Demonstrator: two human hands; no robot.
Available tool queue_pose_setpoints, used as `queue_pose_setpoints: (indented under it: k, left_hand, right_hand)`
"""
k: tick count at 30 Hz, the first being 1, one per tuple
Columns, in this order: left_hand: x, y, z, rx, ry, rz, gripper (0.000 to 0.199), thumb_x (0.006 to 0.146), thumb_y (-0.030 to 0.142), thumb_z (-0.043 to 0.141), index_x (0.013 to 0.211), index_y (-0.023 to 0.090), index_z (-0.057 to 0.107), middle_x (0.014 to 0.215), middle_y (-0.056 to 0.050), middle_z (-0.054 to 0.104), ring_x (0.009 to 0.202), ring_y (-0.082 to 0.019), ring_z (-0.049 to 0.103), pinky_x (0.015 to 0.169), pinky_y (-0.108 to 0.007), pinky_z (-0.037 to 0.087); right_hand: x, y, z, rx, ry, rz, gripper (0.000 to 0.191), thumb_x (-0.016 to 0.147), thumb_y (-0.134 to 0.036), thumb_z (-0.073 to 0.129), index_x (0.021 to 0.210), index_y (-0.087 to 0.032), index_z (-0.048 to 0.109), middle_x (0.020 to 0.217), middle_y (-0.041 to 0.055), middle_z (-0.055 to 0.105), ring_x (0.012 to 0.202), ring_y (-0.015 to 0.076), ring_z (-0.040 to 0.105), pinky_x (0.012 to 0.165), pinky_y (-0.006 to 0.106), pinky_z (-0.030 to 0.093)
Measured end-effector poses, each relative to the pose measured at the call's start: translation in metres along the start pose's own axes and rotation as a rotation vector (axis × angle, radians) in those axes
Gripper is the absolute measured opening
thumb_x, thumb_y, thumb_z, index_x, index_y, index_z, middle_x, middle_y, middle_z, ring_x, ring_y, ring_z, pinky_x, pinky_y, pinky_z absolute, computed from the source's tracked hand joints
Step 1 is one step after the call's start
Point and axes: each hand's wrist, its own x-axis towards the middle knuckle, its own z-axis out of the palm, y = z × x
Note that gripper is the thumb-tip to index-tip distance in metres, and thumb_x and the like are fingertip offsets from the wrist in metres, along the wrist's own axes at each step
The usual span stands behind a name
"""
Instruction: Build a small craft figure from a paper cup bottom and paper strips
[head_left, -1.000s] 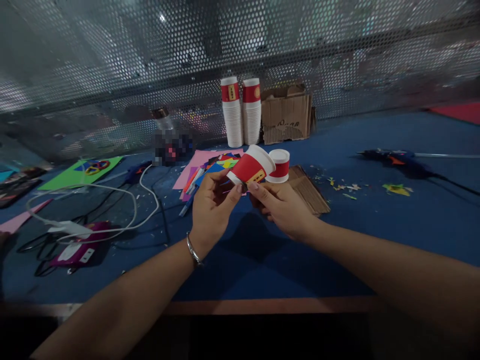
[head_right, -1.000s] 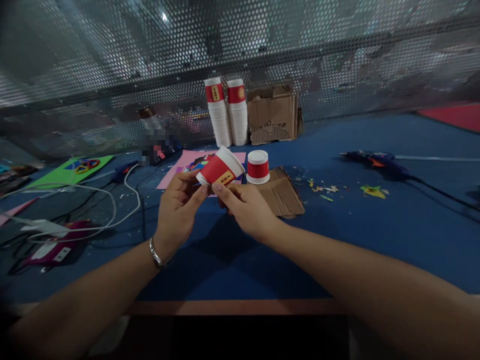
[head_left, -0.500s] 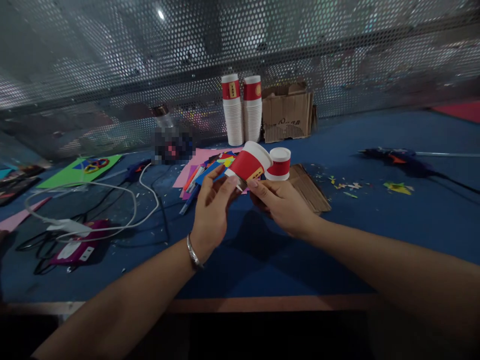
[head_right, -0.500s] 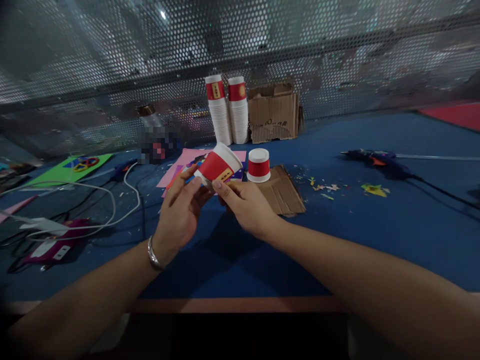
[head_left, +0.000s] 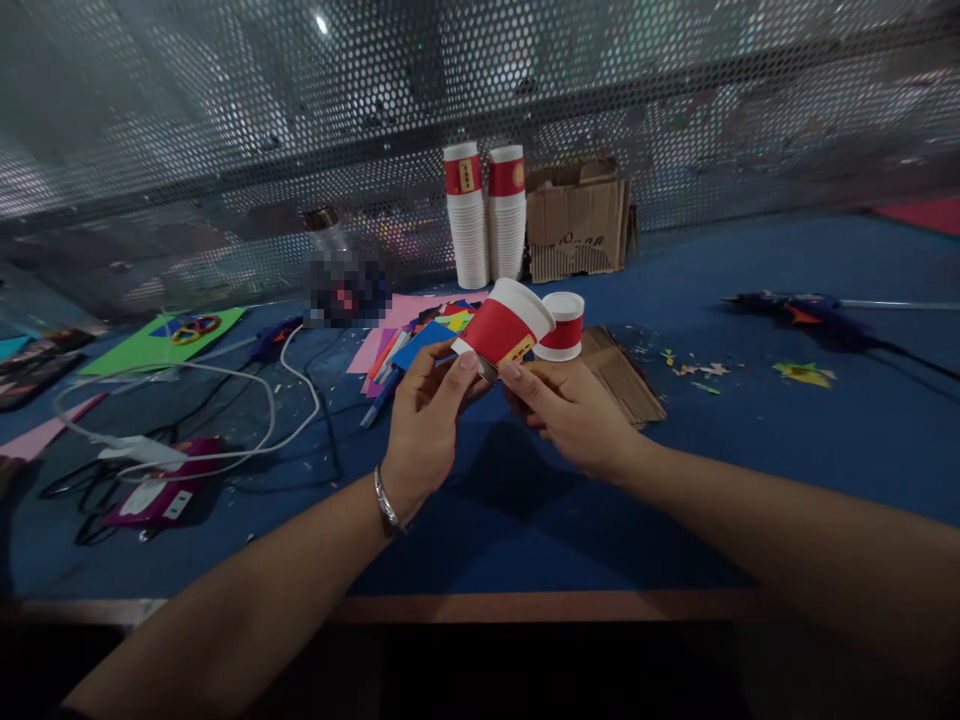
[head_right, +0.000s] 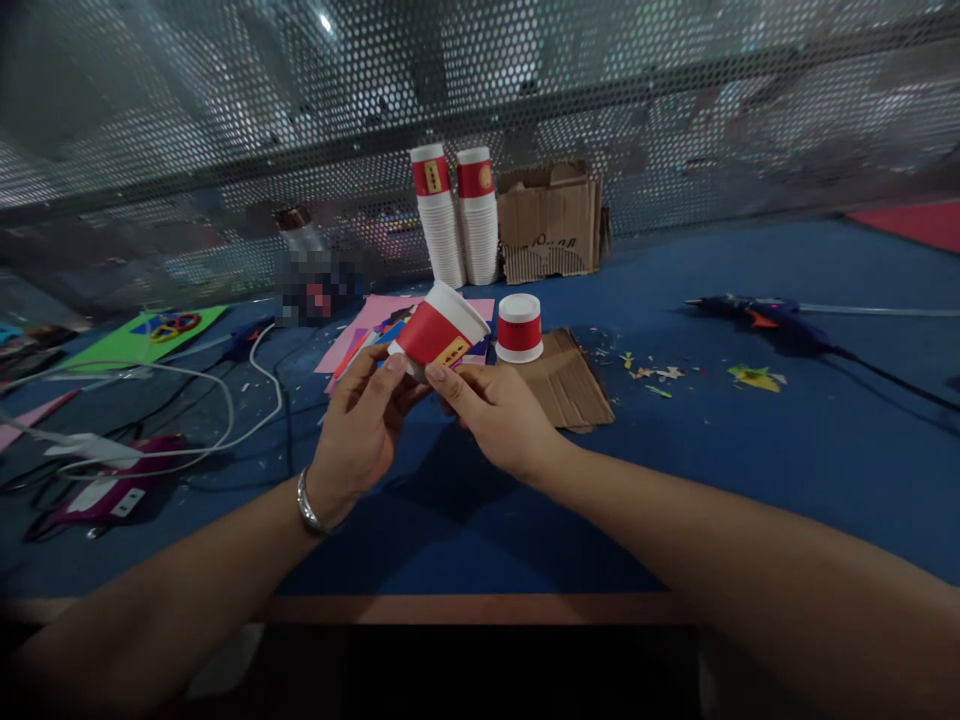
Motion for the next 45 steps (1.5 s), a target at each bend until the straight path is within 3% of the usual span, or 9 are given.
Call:
queue_pose_setpoints:
  k: [3,8,19,25,31,45]
  left_hand:
    - [0.0019,0.0006,-0.0024,-0.002,-0.021,-0.022,0.030,0.083,0.042,0.085,0.098,0.023,0.068,0.094,0.000,0.075,0.090,-0.014,0.073,0.091,-0.032,0.062]
    - [0.0070,0.0019,-0.0063,-0.079,-0.036,-0.174,0.029,0.081,0.040,0.086,0.094,0.020,0.069,0.095,0.000,0.075,0.086,-0.011,0.072,0.085,-0.026,0.061]
    - [0.0079,0.0071,-0.0071,0.033,-0.049,-0.039,0.031,0.081,0.041,0.086,0.099,0.023,0.069,0.100,-0.002,0.077,0.091,-0.015,0.075,0.088,-0.031,0.063]
    - [0.0067,0.0073,-0.0078,0.195,-0.041,0.151,0.039,0.083,0.039,0.085,0.114,0.023,0.068,0.112,-0.004,0.076,0.102,-0.017,0.074,0.098,-0.034,0.060]
    - [0.0036,0.0022,-0.0081,0.196,-0.091,0.063,0.037,0.087,0.042,0.081,0.115,0.022,0.067,0.112,-0.006,0.076,0.103,-0.020,0.074,0.098,-0.040,0.060]
    - [-0.0004,0.0005,-0.0034,0.141,-0.075,0.076,0.036,0.087,0.041,0.081,0.114,0.022,0.068,0.111,-0.006,0.076,0.101,-0.019,0.073,0.097,-0.039,0.060]
  right_hand:
    - [0.0012,-0.0001,0.0000,0.000,0.000,0.010,0.060,0.095,-0.073,0.055,0.068,-0.020,0.053,0.061,-0.0038,0.044,0.053,0.0083,0.034,0.049,0.026,0.023]
    - [0.0035,0.0000,0.0003,0.035,0.021,0.060,0.060,0.091,-0.075,0.059,0.069,-0.020,0.055,0.061,-0.0041,0.044,0.052,0.0083,0.033,0.047,0.026,0.022]
    - [0.0021,-0.0025,0.0001,0.061,0.003,0.047,0.058,0.093,-0.073,0.060,0.071,-0.019,0.057,0.065,-0.0032,0.047,0.053,0.0078,0.035,0.046,0.026,0.022]
    - [0.0025,-0.0059,0.0004,0.067,-0.007,0.054,0.058,0.091,-0.073,0.061,0.069,-0.020,0.054,0.061,-0.0045,0.043,0.053,0.0079,0.033,0.046,0.026,0.021]
    - [0.0016,-0.0030,-0.0012,0.045,-0.009,0.023,0.061,0.091,-0.076,0.060,0.068,-0.020,0.052,0.062,-0.0039,0.044,0.053,0.0079,0.035,0.046,0.026,0.023]
    - [0.0003,-0.0024,0.0016,0.033,0.012,-0.002,0.062,0.092,-0.077,0.056,0.066,-0.020,0.052,0.062,-0.0034,0.044,0.054,0.0086,0.036,0.048,0.027,0.024]
